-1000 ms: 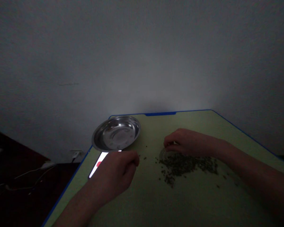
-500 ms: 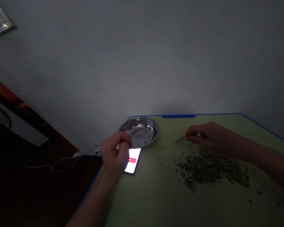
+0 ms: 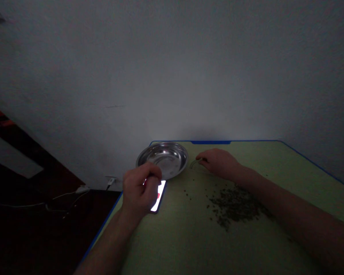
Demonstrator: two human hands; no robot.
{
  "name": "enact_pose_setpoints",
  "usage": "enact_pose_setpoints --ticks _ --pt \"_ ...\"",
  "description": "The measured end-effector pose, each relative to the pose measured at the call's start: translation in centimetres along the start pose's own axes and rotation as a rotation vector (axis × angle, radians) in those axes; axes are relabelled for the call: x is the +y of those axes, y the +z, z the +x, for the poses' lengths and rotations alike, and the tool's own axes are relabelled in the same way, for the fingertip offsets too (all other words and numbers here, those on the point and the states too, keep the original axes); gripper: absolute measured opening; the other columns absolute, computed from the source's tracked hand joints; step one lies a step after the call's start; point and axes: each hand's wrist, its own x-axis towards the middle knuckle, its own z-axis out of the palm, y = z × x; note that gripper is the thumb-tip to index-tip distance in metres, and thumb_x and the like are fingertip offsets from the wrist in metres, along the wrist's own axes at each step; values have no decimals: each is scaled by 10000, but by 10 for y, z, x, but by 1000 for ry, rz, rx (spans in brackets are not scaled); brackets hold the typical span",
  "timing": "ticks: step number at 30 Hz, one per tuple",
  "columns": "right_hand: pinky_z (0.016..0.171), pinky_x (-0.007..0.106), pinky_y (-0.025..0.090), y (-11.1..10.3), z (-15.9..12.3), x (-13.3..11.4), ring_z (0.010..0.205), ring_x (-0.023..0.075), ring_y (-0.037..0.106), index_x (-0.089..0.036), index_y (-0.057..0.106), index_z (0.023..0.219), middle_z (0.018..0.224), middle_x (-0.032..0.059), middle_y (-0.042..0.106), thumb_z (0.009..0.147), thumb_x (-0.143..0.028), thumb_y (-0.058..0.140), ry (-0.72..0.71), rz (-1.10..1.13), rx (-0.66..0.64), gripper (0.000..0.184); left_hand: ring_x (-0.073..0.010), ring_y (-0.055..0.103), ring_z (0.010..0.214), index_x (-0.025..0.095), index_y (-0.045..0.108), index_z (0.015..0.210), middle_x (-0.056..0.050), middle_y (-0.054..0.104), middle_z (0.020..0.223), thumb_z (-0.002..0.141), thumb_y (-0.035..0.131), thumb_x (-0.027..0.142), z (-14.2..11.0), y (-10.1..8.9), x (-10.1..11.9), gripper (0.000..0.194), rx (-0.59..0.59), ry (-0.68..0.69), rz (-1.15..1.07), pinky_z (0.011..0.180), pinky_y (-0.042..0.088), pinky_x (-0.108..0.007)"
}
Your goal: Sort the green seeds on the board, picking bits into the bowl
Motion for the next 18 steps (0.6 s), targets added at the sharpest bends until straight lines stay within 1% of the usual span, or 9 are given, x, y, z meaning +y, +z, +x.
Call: enact_pose_setpoints --ticks 3,5,7,9,11,18 --pt "817 417 510 4 7 -5 890 186 649 -178 650 1052 1027 52 682 930 -350 568 -46 55 -37 226 -75 456 419 183 533 542 46 498 457 673 401 91 1 -1 0 207 -16 15 19 419 337 -205" --pt "790 399 510 4 9 -9 846 179 656 -177 668 1033 963 39 701 920 -316 581 -90 110 -64 199 -73 448 416 180 527 533 43 495 456 675 398 94 1 -1 1 210 -29 22 20 419 334 -203" --pt "750 354 498 3 9 -14 787 168 657 -191 702 987 893 27 724 894 -256 597 -127 168 -86 155 -75 447 417 178 525 527 39 498 457 674 396 102 1 -1 1 210 -44 22 25 420 335 -202" --pt "701 301 474 2 6 -18 730 153 651 -214 735 929 834 14 740 856 -204 611 -152 226 -104 144 -81 455 425 179 528 532 34 509 462 676 392 112 1 -1 2 208 -61 5 38 425 340 -204" --pt "665 265 454 3 2 -22 695 140 643 -224 751 895 802 5 746 829 -187 618 -172 285 -121 153 -85 462 434 179 532 540 30 520 471 679 390 119 2 -1 3 207 -72 -16 45 432 348 -206" --pt "593 229 428 4 -16 -37 631 119 607 -199 763 918 784 1 747 815 -228 627 -220 429 -198 174 -83 451 428 181 531 543 35 519 475 678 395 129 2 0 5 198 -102 -45 56 439 345 -206"
